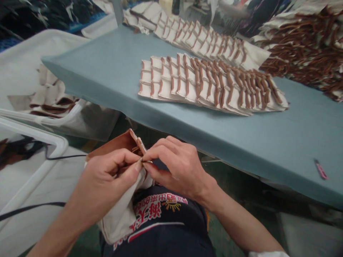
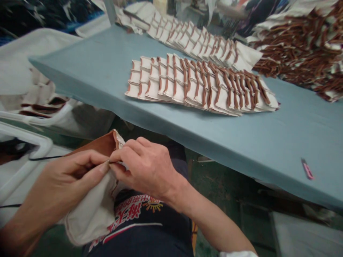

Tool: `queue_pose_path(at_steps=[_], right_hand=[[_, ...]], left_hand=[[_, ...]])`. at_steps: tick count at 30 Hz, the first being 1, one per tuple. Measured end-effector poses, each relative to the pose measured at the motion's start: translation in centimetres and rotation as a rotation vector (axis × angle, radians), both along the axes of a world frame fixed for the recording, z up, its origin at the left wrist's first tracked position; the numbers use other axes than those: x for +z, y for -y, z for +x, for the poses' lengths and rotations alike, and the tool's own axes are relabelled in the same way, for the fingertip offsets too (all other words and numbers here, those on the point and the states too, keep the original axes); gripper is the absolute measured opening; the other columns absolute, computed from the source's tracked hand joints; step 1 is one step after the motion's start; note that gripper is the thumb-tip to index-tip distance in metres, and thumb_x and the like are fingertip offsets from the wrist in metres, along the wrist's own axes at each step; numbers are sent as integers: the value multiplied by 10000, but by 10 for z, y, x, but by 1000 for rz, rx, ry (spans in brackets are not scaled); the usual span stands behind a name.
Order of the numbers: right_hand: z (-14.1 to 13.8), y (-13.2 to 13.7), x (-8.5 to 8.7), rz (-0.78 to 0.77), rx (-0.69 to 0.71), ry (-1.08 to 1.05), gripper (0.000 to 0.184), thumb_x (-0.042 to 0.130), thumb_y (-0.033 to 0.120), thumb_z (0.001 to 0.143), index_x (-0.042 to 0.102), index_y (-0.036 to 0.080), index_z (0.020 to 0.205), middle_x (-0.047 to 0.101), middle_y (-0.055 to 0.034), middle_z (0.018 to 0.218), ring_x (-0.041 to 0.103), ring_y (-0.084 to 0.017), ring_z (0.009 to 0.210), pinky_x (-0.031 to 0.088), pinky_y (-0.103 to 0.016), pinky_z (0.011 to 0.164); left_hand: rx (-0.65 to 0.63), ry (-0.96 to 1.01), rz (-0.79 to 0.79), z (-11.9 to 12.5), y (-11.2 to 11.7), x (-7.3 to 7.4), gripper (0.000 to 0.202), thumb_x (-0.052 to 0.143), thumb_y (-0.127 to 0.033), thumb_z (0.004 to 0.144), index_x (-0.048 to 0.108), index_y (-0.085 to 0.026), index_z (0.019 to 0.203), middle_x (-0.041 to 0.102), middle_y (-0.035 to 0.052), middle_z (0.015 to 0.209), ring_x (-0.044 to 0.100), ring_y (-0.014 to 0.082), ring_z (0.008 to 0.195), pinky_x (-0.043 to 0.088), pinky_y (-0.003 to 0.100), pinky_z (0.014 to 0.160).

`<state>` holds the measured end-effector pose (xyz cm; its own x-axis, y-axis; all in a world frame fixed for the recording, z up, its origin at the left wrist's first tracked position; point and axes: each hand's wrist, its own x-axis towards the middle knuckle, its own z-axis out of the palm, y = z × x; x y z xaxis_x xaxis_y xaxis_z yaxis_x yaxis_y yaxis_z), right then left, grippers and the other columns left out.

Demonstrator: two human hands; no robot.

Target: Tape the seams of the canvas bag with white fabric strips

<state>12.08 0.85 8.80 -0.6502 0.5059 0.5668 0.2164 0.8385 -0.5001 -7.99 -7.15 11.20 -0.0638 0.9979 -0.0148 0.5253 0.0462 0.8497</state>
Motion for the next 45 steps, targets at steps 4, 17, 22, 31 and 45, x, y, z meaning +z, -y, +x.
queue_pose_path(at_steps=[4, 17, 22, 31, 45], right_hand=[[-2, 6, 2, -18, -29, 69, 283, 565, 277, 1157, 764, 194, 974, 825, -62, 874, 678, -185, 758, 519, -317, 756], [-19, 5, -8, -729, -37, -90, 75, 630, 249, 886, 639, 224, 815, 704, 7, 765, 599, -143, 684, 468, -274, 667], [-22, -2, -11, -1341, 181, -221, 261, 770, 406, 819, 598, 216, 769, 598, 43, 685, 501, -114, 618, 422, -237, 580], [-17, -10, -19, -1495, 330, -239, 483, 951, 546, 774, 621, 195, 754, 568, 60, 663, 456, -95, 611, 385, -237, 596], [-14, 3, -4, -1188, 124, -177, 119, 801, 235, 880, 697, 178, 882, 666, 40, 765, 564, -111, 680, 458, -233, 623]], left_hand=[[18, -145, 179, 5, 2, 6, 212, 650, -267, 902, 822, -247, 780, 767, -75, 608, 652, 101, 467, 442, 194, 476], [87, -88, 103, 10, -10, -5, 236, 610, -322, 826, 764, -235, 670, 718, -29, 556, 612, 136, 473, 412, 236, 472], [118, 534, -312, 4, -12, -16, 173, 751, -381, 723, 736, -218, 665, 688, -20, 519, 540, 127, 395, 397, 200, 383], [-1, 492, -302, -10, -9, -22, 152, 809, -344, 822, 799, -216, 740, 730, -32, 618, 532, 92, 482, 404, 159, 441], [1, 292, -193, -12, -8, -13, 256, 720, -391, 881, 776, -193, 729, 671, -40, 615, 487, 95, 496, 389, 167, 431]])
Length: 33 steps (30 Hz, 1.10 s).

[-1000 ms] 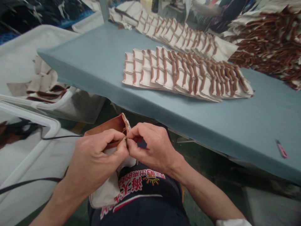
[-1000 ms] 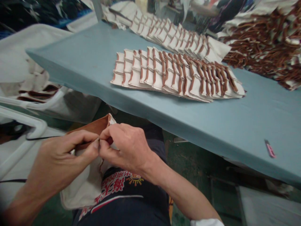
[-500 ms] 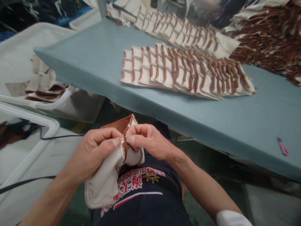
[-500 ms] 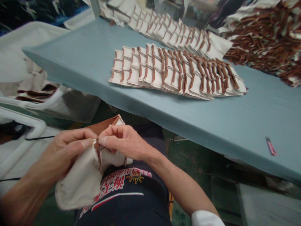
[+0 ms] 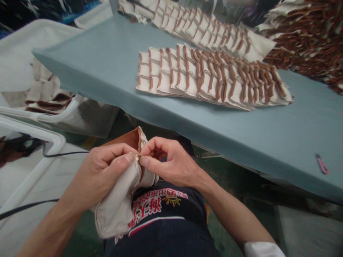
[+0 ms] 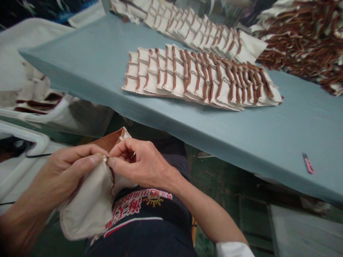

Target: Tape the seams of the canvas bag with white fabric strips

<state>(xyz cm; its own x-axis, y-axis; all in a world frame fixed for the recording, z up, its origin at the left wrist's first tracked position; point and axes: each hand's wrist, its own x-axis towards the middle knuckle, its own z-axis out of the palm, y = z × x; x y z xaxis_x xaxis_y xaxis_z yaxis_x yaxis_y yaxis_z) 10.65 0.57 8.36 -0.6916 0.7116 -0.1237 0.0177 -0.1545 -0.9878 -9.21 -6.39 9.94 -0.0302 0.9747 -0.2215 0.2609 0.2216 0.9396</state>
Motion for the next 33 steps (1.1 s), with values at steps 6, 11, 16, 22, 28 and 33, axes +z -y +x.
queue_pose_path(at_steps=[6, 11, 16, 22, 28, 33], right_hand=[[1, -3, -1, -19, 44, -33, 257, 878, 326, 871, 661, 190, 874, 632, 56, 774, 525, -103, 671, 453, -241, 630], [1, -4, 0, 91, 29, 26, 176, 812, 257, 864, 646, 202, 850, 615, 68, 738, 534, -101, 655, 434, -242, 615], [0, -6, 2, 98, 30, 101, 201, 813, 286, 877, 639, 203, 821, 605, 72, 708, 513, -97, 630, 402, -240, 583], [-2, -9, -6, -93, 85, -26, 418, 876, 539, 898, 645, 193, 865, 633, 46, 742, 523, -107, 647, 399, -236, 571], [-6, -8, -11, -116, 102, -73, 453, 885, 576, 900, 635, 199, 892, 647, 45, 731, 561, -115, 639, 430, -239, 590], [-3, -12, -16, 71, -14, -66, 362, 768, 536, 1000, 636, 207, 928, 650, 33, 770, 567, -130, 668, 454, -263, 628]], left_hand=[[-82, -73, 110, -4, 0, 1, 320, 662, -393, 951, 767, -193, 725, 687, -37, 625, 534, 103, 515, 437, 178, 482], [-113, -149, 211, -3, 1, -2, 354, 620, -370, 1001, 761, -198, 726, 715, -31, 633, 588, 107, 552, 448, 167, 524], [-183, -30, 174, -7, 2, -8, 280, 633, -347, 1002, 808, -215, 829, 760, -31, 673, 610, 103, 521, 453, 154, 470], [-99, 155, -19, -4, 5, -8, 141, 769, -323, 837, 769, -198, 772, 731, -29, 647, 580, 102, 508, 457, 161, 449], [-88, 47, -36, 1, -1, -6, 198, 787, -346, 819, 768, -170, 731, 656, -36, 591, 513, 82, 501, 411, 142, 451], [-109, 34, 16, -6, -3, 0, 234, 776, -339, 868, 768, -175, 700, 711, -16, 615, 575, 91, 512, 437, 135, 462]])
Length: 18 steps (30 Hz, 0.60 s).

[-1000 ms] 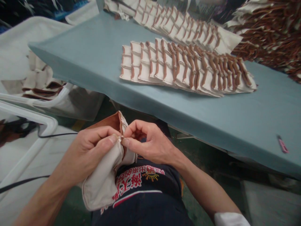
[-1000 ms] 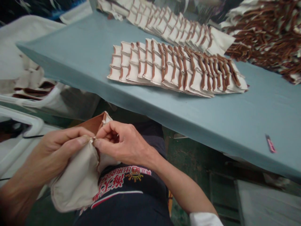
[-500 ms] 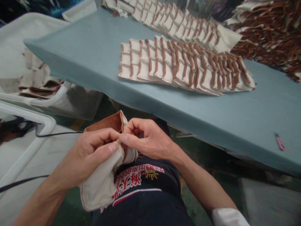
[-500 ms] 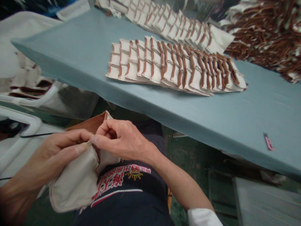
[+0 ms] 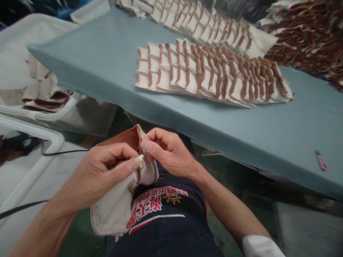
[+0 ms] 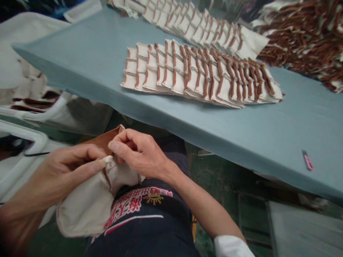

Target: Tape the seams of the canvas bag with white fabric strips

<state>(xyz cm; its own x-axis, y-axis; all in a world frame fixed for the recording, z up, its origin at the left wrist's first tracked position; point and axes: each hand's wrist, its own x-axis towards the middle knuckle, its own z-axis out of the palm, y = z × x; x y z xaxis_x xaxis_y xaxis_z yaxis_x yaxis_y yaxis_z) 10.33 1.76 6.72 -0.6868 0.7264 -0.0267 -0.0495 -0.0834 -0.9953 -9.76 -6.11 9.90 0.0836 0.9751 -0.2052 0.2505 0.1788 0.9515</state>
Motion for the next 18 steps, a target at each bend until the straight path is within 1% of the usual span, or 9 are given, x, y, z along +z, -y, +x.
queue_pose_path(at_steps=[2, 3, 4, 6, 8, 11, 13, 16, 18], right_hand=[[2, -3, -1, 170, -87, -16, 277, 706, 474, 1039, 661, 204, 996, 699, -3, 880, 625, -153, 766, 514, -292, 725], [3, -4, -1, 252, -97, -28, 239, 681, 441, 1050, 673, 202, 1053, 732, -30, 966, 669, -173, 850, 551, -319, 810], [3, -6, 0, 329, -84, -40, 220, 659, 411, 1055, 679, 201, 1117, 759, -59, 1063, 705, -199, 955, 574, -358, 910], [1, -10, 1, 468, -14, -69, 233, 618, 359, 1050, 671, 207, 1219, 775, -108, 1237, 721, -250, 1152, 563, -429, 1073], [-3, -14, 2, 590, 74, -104, 271, 600, 358, 1028, 662, 220, 1253, 777, -118, 1287, 712, -273, 1207, 545, -449, 1119], [-9, -25, 0, 713, 166, -88, 295, 612, 389, 981, 658, 227, 1223, 789, -95, 1201, 717, -263, 1092, 545, -453, 1085], [-11, -33, 0, 799, 185, -36, 229, 629, 378, 951, 667, 224, 1116, 784, -63, 1063, 699, -243, 964, 527, -452, 1054], [-10, -43, 5, 878, 198, 32, 113, 602, 335, 928, 622, 234, 881, 666, 7, 784, 608, -197, 762, 489, -373, 872], [-9, -46, 12, 867, 206, 62, 124, 567, 306, 921, 592, 235, 823, 610, 27, 733, 573, -173, 717, 436, -328, 778]], left_hand=[[27, 60, -21, -6, 1, 1, 198, 801, -338, 876, 790, -181, 755, 738, -15, 645, 583, 93, 505, 447, 135, 450], [36, 78, -25, -9, 1, 2, 190, 812, -344, 880, 800, -183, 780, 745, -13, 654, 582, 94, 502, 448, 133, 443], [34, 85, -20, -12, 2, 3, 187, 820, -350, 887, 809, -186, 799, 750, -10, 665, 589, 97, 508, 454, 132, 444], [-2, 70, 1, -17, 2, 4, 194, 818, -354, 911, 819, -191, 807, 758, -1, 689, 620, 106, 541, 482, 132, 468], [-31, 34, 34, -21, 1, 6, 219, 805, -371, 942, 831, -199, 808, 772, 9, 722, 643, 115, 574, 502, 133, 492], [-50, -30, 51, -29, -1, 5, 273, 790, -447, 972, 851, -206, 859, 784, 20, 752, 645, 126, 595, 496, 138, 491], [-72, -78, 60, -35, -3, 4, 312, 767, -495, 1001, 859, -209, 920, 800, 25, 799, 664, 132, 649, 507, 135, 531], [-87, -130, 61, -42, -9, 5, 379, 732, -562, 1036, 849, -207, 969, 812, 24, 828, 672, 129, 685, 511, 128, 568], [-83, -128, 69, -44, -13, 8, 457, 723, -631, 1029, 841, -197, 949, 798, 23, 785, 649, 125, 643, 496, 133, 536]])
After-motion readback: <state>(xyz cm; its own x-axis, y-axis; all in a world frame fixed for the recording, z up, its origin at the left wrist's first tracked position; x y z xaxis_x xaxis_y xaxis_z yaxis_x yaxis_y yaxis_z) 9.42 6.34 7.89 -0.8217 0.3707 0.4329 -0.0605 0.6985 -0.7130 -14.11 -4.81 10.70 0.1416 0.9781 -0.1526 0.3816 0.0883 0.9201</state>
